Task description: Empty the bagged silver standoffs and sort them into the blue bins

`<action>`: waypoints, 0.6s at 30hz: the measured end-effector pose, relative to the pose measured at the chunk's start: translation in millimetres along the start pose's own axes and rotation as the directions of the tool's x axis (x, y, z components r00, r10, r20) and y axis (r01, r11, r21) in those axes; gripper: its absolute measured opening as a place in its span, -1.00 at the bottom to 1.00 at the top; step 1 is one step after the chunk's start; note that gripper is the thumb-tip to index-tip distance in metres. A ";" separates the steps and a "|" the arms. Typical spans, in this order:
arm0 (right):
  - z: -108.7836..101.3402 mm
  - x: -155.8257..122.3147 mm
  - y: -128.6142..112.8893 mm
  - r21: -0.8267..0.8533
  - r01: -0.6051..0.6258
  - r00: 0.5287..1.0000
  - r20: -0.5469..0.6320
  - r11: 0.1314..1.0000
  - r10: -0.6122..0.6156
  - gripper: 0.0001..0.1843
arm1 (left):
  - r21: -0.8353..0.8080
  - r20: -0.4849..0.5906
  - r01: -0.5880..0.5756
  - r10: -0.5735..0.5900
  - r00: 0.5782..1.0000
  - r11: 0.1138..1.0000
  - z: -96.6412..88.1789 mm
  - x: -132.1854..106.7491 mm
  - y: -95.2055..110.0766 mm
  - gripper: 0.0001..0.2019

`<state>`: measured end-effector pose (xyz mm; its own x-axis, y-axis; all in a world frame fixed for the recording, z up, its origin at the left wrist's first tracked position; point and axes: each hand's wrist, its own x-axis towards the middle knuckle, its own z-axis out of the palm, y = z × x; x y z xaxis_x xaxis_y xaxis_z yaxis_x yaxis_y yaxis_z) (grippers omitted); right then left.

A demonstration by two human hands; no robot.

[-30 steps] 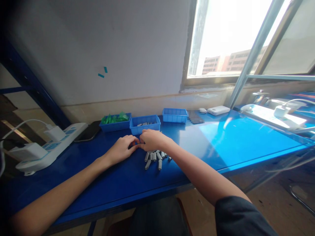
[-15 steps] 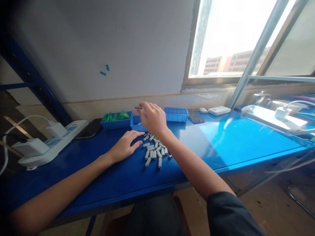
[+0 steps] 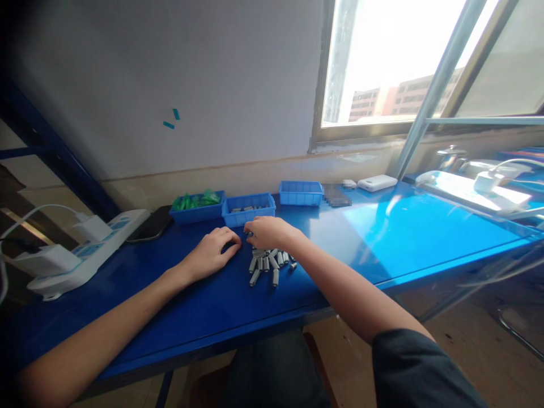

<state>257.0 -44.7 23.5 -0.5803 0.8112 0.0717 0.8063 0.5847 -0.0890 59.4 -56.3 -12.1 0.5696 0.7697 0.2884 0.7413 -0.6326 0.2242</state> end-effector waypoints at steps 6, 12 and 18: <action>4.5 5.4 -9.2 -0.004 0.012 0.999 -0.043 1.000 -0.012 -0.75 | -0.009 0.016 -0.004 0.005 1.000 1.000 0.4 0.4 -2.3 -0.81; 5.5 4.0 -12.9 0.025 0.056 0.997 -0.050 0.998 -0.055 -0.84 | -0.003 0.031 -0.009 0.010 0.999 1.000 -0.7 -1.4 -2.5 -0.80; 11.7 7.0 -13.2 -0.005 -0.043 0.995 -0.092 0.999 0.042 -0.68 | -0.032 -0.007 0.064 -0.064 0.998 0.997 0.1 1.1 -13.7 -0.73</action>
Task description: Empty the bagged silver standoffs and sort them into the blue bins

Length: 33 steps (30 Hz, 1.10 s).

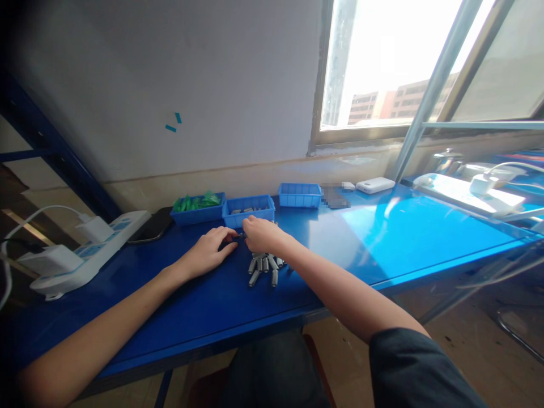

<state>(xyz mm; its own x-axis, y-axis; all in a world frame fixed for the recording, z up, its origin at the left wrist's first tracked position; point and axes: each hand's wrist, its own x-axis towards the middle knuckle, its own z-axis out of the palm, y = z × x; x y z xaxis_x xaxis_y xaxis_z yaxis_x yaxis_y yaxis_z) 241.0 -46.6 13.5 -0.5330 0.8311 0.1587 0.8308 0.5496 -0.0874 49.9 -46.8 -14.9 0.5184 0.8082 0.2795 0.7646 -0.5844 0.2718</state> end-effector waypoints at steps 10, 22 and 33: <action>-5.6 -2.5 -6.0 -0.058 0.176 0.984 0.032 0.983 -0.175 -0.71 | 0.107 0.019 0.067 -0.069 0.997 0.992 -5.5 0.4 -11.3 -0.73; -14.0 -10.0 -14.3 -0.157 0.119 0.988 0.119 0.980 -0.101 -0.80 | 0.088 0.025 0.125 -0.127 0.992 0.988 -9.3 -1.2 -25.8 -0.72; -19.4 -2.4 -8.8 0.184 0.311 0.842 -0.508 0.932 -0.181 -0.84 | 0.043 -0.010 0.031 -0.030 0.999 0.999 -5.6 -0.2 -19.8 -0.82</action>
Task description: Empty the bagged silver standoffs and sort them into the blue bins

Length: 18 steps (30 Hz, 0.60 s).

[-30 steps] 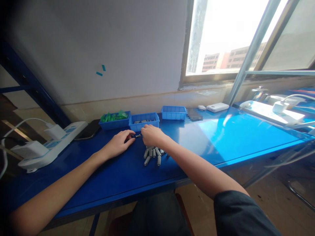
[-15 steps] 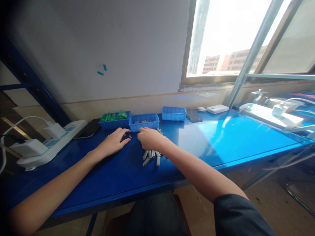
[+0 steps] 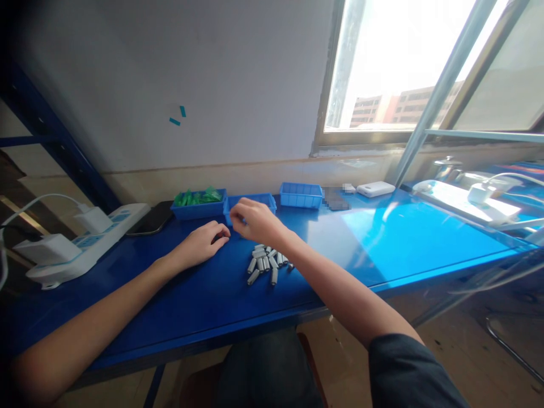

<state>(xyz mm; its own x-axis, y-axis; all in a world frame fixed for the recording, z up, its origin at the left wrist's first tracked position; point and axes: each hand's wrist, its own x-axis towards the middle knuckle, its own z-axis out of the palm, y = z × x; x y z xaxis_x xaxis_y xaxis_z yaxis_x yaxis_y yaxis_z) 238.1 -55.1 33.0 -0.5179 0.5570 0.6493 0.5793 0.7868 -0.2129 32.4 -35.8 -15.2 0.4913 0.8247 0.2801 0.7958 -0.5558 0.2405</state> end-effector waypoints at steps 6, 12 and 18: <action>-40.7 7.7 1.9 -0.017 -0.009 0.582 -0.813 1.000 -0.009 -0.85 | -0.140 -0.020 -0.056 0.054 0.998 0.989 3.3 -2.1 9.7 -0.81; -18.2 4.0 29.0 -0.068 -0.011 0.967 -0.255 0.998 -0.006 -0.85 | -0.428 -0.151 -0.113 0.052 0.987 0.897 4.6 -2.9 38.3 -0.85; 10.8 -3.7 4.6 0.042 0.073 0.992 0.101 0.996 -0.077 -0.80 | -0.822 -0.193 -0.028 -0.232 0.953 0.569 2.6 2.0 38.9 -0.72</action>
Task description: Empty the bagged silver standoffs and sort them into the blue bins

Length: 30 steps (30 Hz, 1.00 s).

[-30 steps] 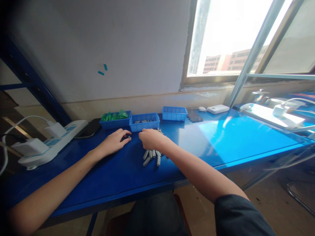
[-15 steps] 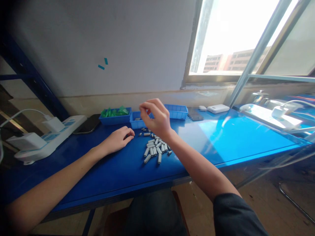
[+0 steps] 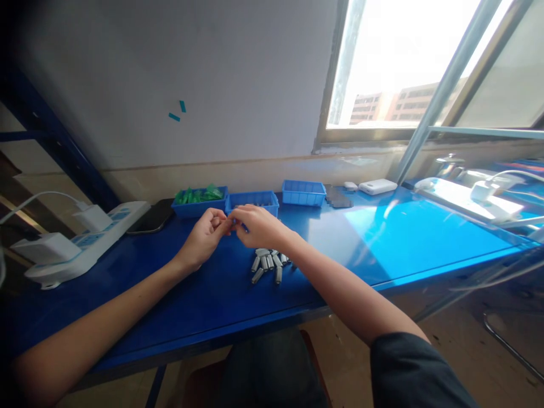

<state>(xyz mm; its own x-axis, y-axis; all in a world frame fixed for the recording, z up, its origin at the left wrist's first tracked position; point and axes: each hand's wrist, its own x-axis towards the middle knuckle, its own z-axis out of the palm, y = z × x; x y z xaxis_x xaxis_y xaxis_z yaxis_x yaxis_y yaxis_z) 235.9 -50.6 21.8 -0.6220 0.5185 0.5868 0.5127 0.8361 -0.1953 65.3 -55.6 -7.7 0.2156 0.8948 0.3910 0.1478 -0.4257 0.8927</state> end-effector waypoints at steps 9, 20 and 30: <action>-10.3 1.3 -3.9 -0.084 0.059 0.996 -0.065 0.995 -0.064 -0.88 | -0.127 0.005 0.034 -0.034 0.999 0.991 -1.2 -0.6 0.2 -0.62; -59.3 -24.9 92.4 -0.427 -0.768 0.633 -0.394 0.477 0.667 -0.54 | 0.684 0.406 -0.305 0.000 0.914 0.662 1.6 -9.1 -3.1 -0.62; -26.4 -22.5 95.5 -0.428 -0.536 0.737 0.184 0.728 0.651 0.02 | 0.723 0.323 -0.246 -0.001 0.946 0.645 -5.8 -3.5 -2.8 -0.87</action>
<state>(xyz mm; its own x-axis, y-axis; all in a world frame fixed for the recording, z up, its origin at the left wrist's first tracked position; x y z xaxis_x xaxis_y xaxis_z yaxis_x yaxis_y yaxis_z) 314.5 12.8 10.7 -0.2335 0.9590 0.1604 0.9598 0.2538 -0.1199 58.6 -56.8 -10.3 0.5160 0.8035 0.2968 0.7401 -0.5926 0.3179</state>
